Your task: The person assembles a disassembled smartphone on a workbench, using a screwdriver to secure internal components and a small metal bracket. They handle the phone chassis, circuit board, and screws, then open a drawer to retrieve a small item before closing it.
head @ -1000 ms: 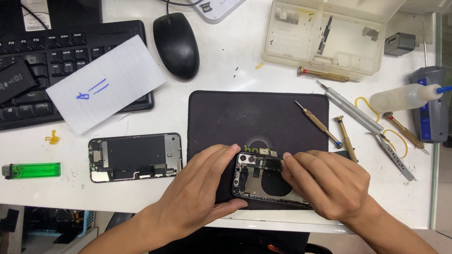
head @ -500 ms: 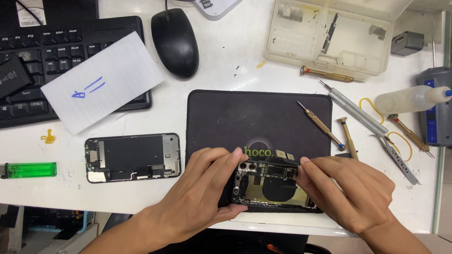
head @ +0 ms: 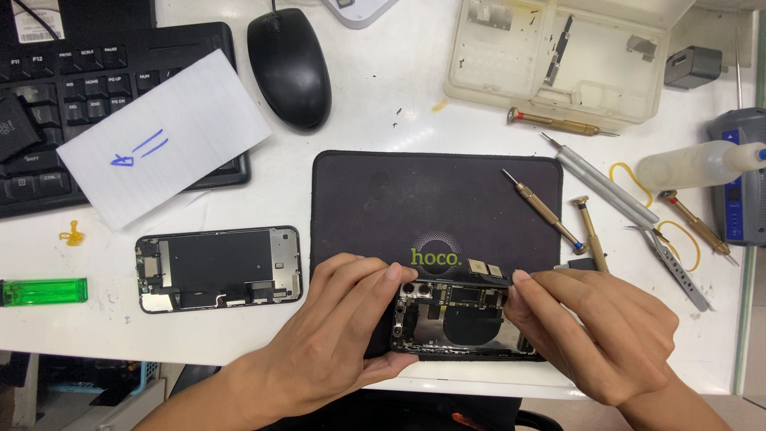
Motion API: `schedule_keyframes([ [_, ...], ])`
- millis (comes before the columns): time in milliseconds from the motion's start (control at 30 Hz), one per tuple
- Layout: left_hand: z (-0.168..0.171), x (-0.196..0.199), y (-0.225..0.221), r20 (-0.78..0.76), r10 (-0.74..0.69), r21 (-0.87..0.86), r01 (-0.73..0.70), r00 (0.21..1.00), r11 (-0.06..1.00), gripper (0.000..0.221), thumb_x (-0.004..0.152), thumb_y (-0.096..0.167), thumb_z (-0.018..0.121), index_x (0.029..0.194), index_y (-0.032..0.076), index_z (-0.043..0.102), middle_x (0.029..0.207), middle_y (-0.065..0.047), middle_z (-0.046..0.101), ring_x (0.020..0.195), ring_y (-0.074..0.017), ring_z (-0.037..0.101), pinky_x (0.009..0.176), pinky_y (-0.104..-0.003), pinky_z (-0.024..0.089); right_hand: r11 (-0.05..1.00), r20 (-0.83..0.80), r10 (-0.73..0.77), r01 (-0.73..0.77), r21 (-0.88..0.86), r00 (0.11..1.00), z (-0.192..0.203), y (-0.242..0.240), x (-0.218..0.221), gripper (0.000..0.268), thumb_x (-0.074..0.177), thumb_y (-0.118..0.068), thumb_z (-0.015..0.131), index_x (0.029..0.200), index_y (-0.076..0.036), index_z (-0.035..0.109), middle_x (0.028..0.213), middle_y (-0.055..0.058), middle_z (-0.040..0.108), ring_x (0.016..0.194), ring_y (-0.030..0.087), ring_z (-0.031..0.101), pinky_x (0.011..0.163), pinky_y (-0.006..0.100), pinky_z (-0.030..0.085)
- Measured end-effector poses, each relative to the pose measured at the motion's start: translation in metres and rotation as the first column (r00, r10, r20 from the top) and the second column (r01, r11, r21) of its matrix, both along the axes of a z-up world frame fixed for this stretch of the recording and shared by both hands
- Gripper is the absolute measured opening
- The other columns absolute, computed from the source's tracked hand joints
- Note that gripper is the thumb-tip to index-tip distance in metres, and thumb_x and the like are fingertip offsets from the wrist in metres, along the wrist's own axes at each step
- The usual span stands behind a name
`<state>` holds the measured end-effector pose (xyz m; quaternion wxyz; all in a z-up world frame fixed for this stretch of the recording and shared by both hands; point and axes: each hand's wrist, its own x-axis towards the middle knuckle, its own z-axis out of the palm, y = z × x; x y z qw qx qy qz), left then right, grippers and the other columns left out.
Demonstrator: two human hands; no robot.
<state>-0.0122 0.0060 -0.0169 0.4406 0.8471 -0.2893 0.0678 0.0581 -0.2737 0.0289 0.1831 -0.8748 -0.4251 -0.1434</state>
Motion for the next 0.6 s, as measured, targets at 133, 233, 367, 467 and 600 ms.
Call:
schedule_keyframes([
  [133,0.001,0.002,0.001,-0.025,-0.002,-0.004,0.002,1.000,1.000,0.108,0.084,0.027,0.089,0.158,-0.003,0.016,0.143,-0.023,0.053,0.127,-0.0364,0.055,0.111,-0.054,0.042,1.000,0.015,-0.005,0.005,0.001,1.000,0.001,0.002,0.002,0.026,0.080,-0.006,0.087,0.101,0.003,0.074,0.085,0.013,0.071,0.068,0.024,0.070,0.055,0.033,0.052],
  [233,0.003,0.002,0.001,-0.069,-0.015,-0.033,0.012,0.997,0.999,0.110,0.084,0.025,0.089,0.159,-0.003,0.013,0.143,-0.023,0.054,0.129,-0.0369,0.056,0.111,-0.052,0.043,1.000,0.016,-0.008,0.008,0.000,1.000,0.001,0.003,0.002,0.025,0.080,-0.005,0.086,0.100,0.003,0.073,0.083,0.013,0.071,0.066,0.023,0.069,0.054,0.033,0.052],
  [367,0.006,0.003,0.001,-0.144,-0.041,-0.078,0.030,0.989,0.996,0.112,0.085,0.021,0.089,0.160,-0.003,0.010,0.143,-0.024,0.053,0.130,-0.0388,0.057,0.112,-0.052,0.045,1.000,0.016,-0.015,0.015,0.008,1.000,0.000,0.006,0.004,0.023,0.080,-0.004,0.086,0.098,0.002,0.073,0.081,0.012,0.071,0.065,0.022,0.068,0.053,0.032,0.051],
  [467,0.008,0.003,0.000,-0.195,-0.056,-0.094,0.038,0.979,0.995,0.110,0.085,0.020,0.088,0.160,-0.003,0.011,0.141,-0.025,0.053,0.131,-0.0402,0.057,0.112,-0.048,0.048,0.999,-0.012,-0.031,0.031,0.013,0.999,-0.001,0.007,0.005,0.022,0.080,-0.004,0.087,0.097,0.001,0.073,0.081,0.011,0.070,0.065,0.021,0.068,0.054,0.032,0.051],
  [600,0.011,0.003,0.002,-0.204,-0.071,-0.086,0.055,0.976,0.995,0.101,0.085,0.019,0.085,0.157,-0.005,0.019,0.141,-0.031,0.049,0.129,-0.0418,0.056,0.108,-0.045,0.051,0.998,-0.051,-0.057,0.058,0.008,0.997,-0.001,0.007,0.005,0.023,0.080,-0.005,0.088,0.097,0.001,0.074,0.080,0.010,0.071,0.064,0.021,0.067,0.053,0.033,0.050],
])
